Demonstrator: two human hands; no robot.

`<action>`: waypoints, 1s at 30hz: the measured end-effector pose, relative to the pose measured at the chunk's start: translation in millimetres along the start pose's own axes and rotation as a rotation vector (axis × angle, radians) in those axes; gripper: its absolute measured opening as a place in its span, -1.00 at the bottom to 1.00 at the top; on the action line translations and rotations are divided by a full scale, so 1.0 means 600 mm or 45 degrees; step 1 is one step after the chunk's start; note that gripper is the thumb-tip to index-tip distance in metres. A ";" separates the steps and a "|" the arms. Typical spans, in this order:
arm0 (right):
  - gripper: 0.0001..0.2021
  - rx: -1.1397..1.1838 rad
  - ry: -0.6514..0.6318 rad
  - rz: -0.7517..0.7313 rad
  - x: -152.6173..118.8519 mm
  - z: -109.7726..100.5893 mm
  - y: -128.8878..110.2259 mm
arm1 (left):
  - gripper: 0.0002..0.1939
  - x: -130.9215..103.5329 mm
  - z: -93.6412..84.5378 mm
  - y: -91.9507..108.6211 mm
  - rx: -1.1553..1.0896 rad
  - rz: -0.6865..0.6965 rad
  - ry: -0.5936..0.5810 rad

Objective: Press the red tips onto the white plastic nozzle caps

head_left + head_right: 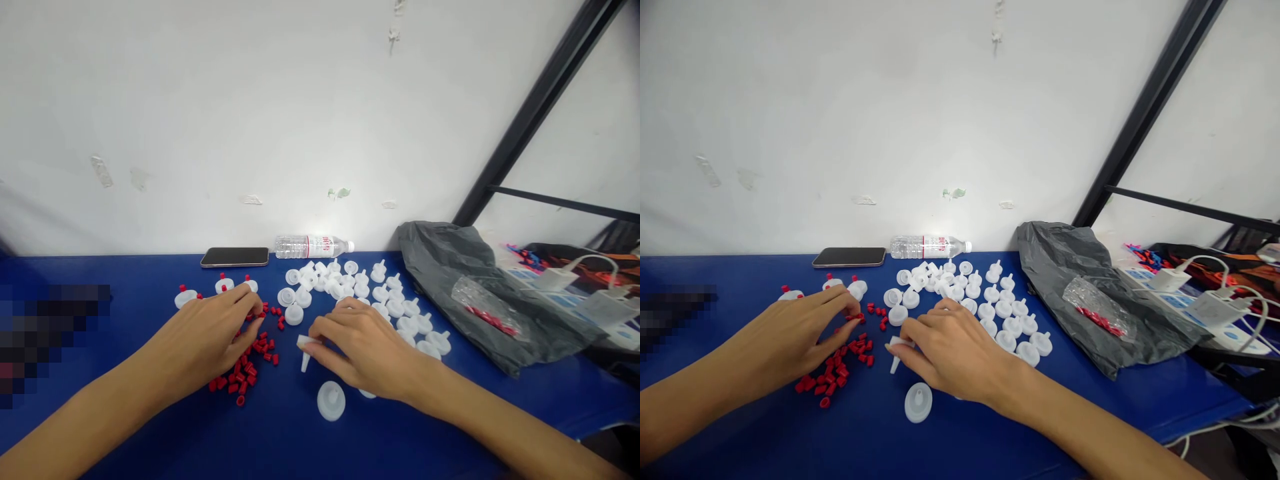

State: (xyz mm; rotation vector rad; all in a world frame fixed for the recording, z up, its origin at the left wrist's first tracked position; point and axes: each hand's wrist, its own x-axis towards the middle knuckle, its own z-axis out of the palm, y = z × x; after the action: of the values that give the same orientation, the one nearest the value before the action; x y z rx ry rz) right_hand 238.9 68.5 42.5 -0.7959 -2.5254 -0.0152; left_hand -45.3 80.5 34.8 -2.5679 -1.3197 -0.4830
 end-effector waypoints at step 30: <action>-0.93 0.085 0.249 -0.189 -0.002 -0.012 -0.004 | -0.94 -0.009 0.000 0.076 -0.258 0.112 0.088</action>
State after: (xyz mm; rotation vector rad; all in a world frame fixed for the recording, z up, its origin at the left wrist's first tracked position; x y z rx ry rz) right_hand 241.8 65.0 48.3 -0.5514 -2.3805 -0.0549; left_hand -11.4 50.2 31.0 -2.7290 -1.1846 -0.7158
